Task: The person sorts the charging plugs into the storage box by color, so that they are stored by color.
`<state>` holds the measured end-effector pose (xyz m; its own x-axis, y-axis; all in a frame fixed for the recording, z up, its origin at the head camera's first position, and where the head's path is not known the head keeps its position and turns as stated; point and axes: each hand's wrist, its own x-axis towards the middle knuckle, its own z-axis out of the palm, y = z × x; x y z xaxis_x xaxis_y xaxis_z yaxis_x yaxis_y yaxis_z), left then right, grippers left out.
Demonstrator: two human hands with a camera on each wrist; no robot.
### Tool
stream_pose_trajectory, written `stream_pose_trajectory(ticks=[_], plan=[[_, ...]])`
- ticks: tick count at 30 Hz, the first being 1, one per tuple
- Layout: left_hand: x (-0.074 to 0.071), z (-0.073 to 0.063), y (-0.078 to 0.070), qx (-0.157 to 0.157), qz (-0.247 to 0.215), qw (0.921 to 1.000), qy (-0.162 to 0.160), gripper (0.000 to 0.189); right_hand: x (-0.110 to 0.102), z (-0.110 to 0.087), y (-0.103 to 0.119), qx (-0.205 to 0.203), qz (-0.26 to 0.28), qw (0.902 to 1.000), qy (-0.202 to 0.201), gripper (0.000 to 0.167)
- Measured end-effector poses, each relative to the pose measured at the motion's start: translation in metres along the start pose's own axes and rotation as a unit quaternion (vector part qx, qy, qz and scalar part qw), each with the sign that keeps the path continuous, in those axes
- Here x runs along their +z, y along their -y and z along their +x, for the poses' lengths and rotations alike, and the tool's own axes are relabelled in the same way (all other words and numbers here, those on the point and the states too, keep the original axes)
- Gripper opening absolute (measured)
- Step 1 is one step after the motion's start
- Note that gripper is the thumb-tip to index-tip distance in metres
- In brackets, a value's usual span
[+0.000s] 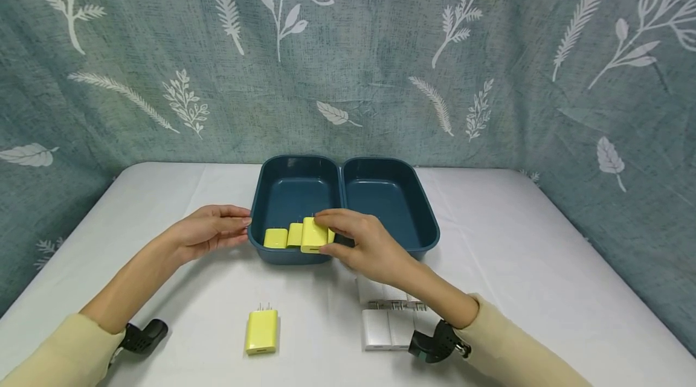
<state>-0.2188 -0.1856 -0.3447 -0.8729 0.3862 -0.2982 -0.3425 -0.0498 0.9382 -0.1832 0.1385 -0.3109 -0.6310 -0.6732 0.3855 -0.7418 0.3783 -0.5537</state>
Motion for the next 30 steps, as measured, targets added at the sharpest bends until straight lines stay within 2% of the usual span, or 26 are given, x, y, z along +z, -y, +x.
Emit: stream_pose_trajectory(ticks=[12, 22, 30], plan=[[0.001, 0.0, -0.003, -0.002, 0.005, 1.0, 0.002, 0.05, -0.005, 0.017, -0.026, 0.016, 0.012, 0.9997, -0.017, 0.042], [0.0, 0.0, -0.002, -0.002, 0.006, 1.0, 0.002, 0.049, -0.005, 0.028, -0.043, 0.053, -0.005, 0.9984, -0.017, 0.042], [0.001, -0.001, 0.0, -0.004, 0.002, 1.0, -0.002, 0.048, -0.003, 0.038, -0.051, 0.06, -0.025, 0.9978, -0.015, 0.039]])
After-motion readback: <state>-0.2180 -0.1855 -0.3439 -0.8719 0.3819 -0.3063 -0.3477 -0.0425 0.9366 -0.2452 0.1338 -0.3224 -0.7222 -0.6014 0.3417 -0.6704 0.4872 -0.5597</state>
